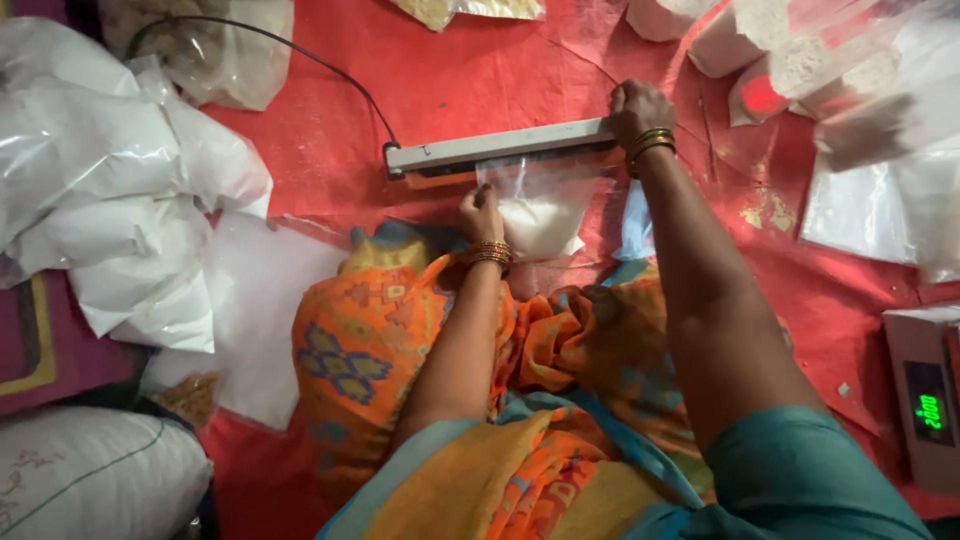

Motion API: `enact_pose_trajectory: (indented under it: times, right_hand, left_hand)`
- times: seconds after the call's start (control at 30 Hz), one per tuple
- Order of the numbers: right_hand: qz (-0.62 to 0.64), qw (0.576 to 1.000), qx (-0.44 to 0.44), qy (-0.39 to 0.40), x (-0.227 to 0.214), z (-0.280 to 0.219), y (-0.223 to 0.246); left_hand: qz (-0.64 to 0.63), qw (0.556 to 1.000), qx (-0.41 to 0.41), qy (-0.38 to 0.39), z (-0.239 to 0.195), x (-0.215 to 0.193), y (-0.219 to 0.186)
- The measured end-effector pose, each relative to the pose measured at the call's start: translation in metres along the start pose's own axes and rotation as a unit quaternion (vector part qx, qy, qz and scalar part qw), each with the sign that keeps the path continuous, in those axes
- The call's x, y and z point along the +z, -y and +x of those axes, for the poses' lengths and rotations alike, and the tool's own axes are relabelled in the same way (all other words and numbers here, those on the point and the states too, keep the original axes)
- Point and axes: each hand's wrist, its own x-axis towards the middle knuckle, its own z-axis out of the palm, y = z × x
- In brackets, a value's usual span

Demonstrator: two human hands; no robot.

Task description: The person sits on a red floor covering and repeatedly fills small plastic bags with a white powder, seals them using a handheld heat sealer, and places the sealed bags aside. A digital scale and stacks of empty bags are visible nearby.

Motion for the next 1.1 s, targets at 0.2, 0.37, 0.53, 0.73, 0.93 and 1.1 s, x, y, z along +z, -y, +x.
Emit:
enact_pose_trajectory:
  times: [0.2, 0.37, 0.53, 0.73, 0.93, 1.1]
  right_hand:
    - [0.196, 0.973, -0.102, -0.063, -0.037, -0.021, 0.002]
    - [0.47, 0.871, 0.052, -0.13, -0.036, -0.054, -0.02]
    - [0.087, 0.984, -0.087, -0.126, 0.012, -0.064, -0.029]
    - [-0.099, 0.969, -0.202, 0.101, 0.054, -0.051, 0.014]
    - [-0.03, 0.958, -0.285, 0.03, 0.024, -0.076, 0.059]
    - [0.026, 0.937, -0.339, 0.085, 0.004, -0.107, 0.105]
  left_hand:
    - [-0.004, 1.0, 0.014, 0.008, 0.007, 0.003, 0.006]
    - [-0.029, 0.997, 0.078, 0.0, 0.015, 0.009, 0.017]
    - [-0.09, 0.994, 0.048, 0.031, 0.015, 0.007, 0.023]
    - [-0.019, 0.997, 0.066, 0.034, 0.013, 0.004, 0.025]
    - [-0.027, 0.997, 0.069, 0.036, 0.014, 0.011, 0.026]
    - [-0.164, 0.981, 0.066, 0.081, 0.015, 0.01, 0.022]
